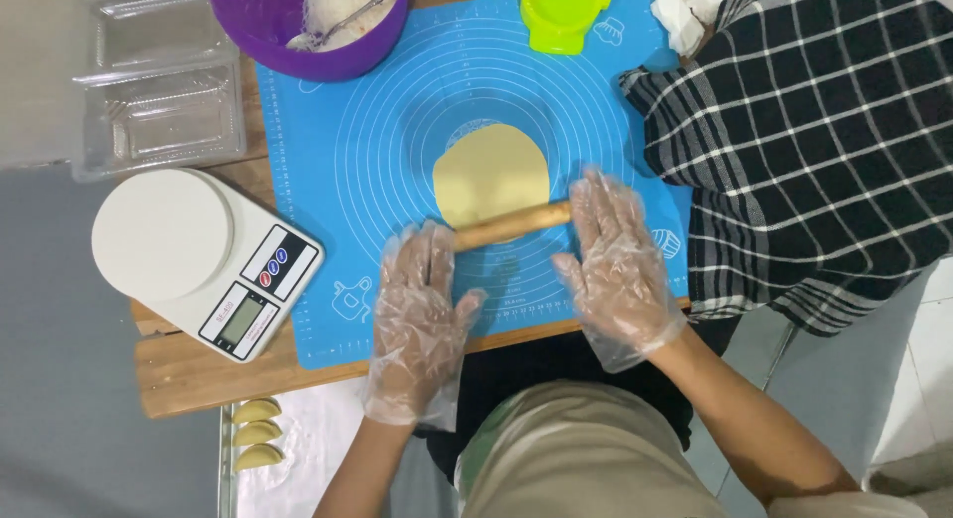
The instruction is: Rolling out a small piece of dough into a flat circle using a wooden rolling pin on a silicone mat and then placing it into a mold.
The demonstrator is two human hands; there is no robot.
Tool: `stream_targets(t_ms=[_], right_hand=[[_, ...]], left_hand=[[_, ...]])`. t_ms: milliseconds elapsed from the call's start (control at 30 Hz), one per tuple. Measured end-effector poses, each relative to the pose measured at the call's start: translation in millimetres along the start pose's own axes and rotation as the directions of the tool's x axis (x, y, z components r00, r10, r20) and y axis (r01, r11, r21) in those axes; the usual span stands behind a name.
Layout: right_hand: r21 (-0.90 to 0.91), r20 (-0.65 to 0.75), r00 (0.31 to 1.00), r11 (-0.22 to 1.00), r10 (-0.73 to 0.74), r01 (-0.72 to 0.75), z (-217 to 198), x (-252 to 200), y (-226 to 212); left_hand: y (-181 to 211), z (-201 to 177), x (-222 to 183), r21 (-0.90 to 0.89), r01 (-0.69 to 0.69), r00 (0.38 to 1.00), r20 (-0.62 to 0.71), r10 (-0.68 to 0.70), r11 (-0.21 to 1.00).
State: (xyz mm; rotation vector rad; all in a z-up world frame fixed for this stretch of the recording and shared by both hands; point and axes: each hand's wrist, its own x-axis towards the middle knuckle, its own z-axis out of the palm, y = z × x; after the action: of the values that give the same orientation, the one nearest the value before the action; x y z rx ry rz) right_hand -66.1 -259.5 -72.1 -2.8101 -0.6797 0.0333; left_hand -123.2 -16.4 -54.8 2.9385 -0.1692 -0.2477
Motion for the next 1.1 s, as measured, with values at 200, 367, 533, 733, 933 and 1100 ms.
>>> stream_targets(t_ms=[200,367,533,733,933,1100], right_hand=[[-0.019,-0.021,1.0,1.0,0.0,-0.001,3.2,-3.0,2.0],[-0.027,0.015,1.0,1.0,-0.015,0.016,-8.3,51.1,11.1],[0.023,-0.039,0.991,0.991,-0.131,0.132,-17.1,70.6,22.7],[0.189,-0.08,0.978,0.96,-0.194,0.205,-3.0,40.6,47.1],[0.171,-0.075,0.974,0.96,-0.212,0.222,2.4,20.3,52.7],[0.087,-0.166,0.938,0.943,-0.304,0.321,-3.4,7.2,45.7]], left_hand=[[9.9,-9.1,4.2,0.066,0.078,0.979,0.182,-0.089,0.995],[-2.9,-15.3,38.5,-0.182,0.057,0.997,-0.043,-0.066,0.982],[-14.7,11.7,47.3,-0.101,-0.029,0.985,-0.17,0.012,0.994],[8.9,-0.2,16.9,-0.038,0.045,0.994,0.103,-0.041,0.998],[11.7,41.6,-6.9,0.035,-0.067,0.996,-0.057,0.069,0.997],[11.5,57.2,-11.4,0.001,-0.138,0.912,-0.39,0.128,0.99]])
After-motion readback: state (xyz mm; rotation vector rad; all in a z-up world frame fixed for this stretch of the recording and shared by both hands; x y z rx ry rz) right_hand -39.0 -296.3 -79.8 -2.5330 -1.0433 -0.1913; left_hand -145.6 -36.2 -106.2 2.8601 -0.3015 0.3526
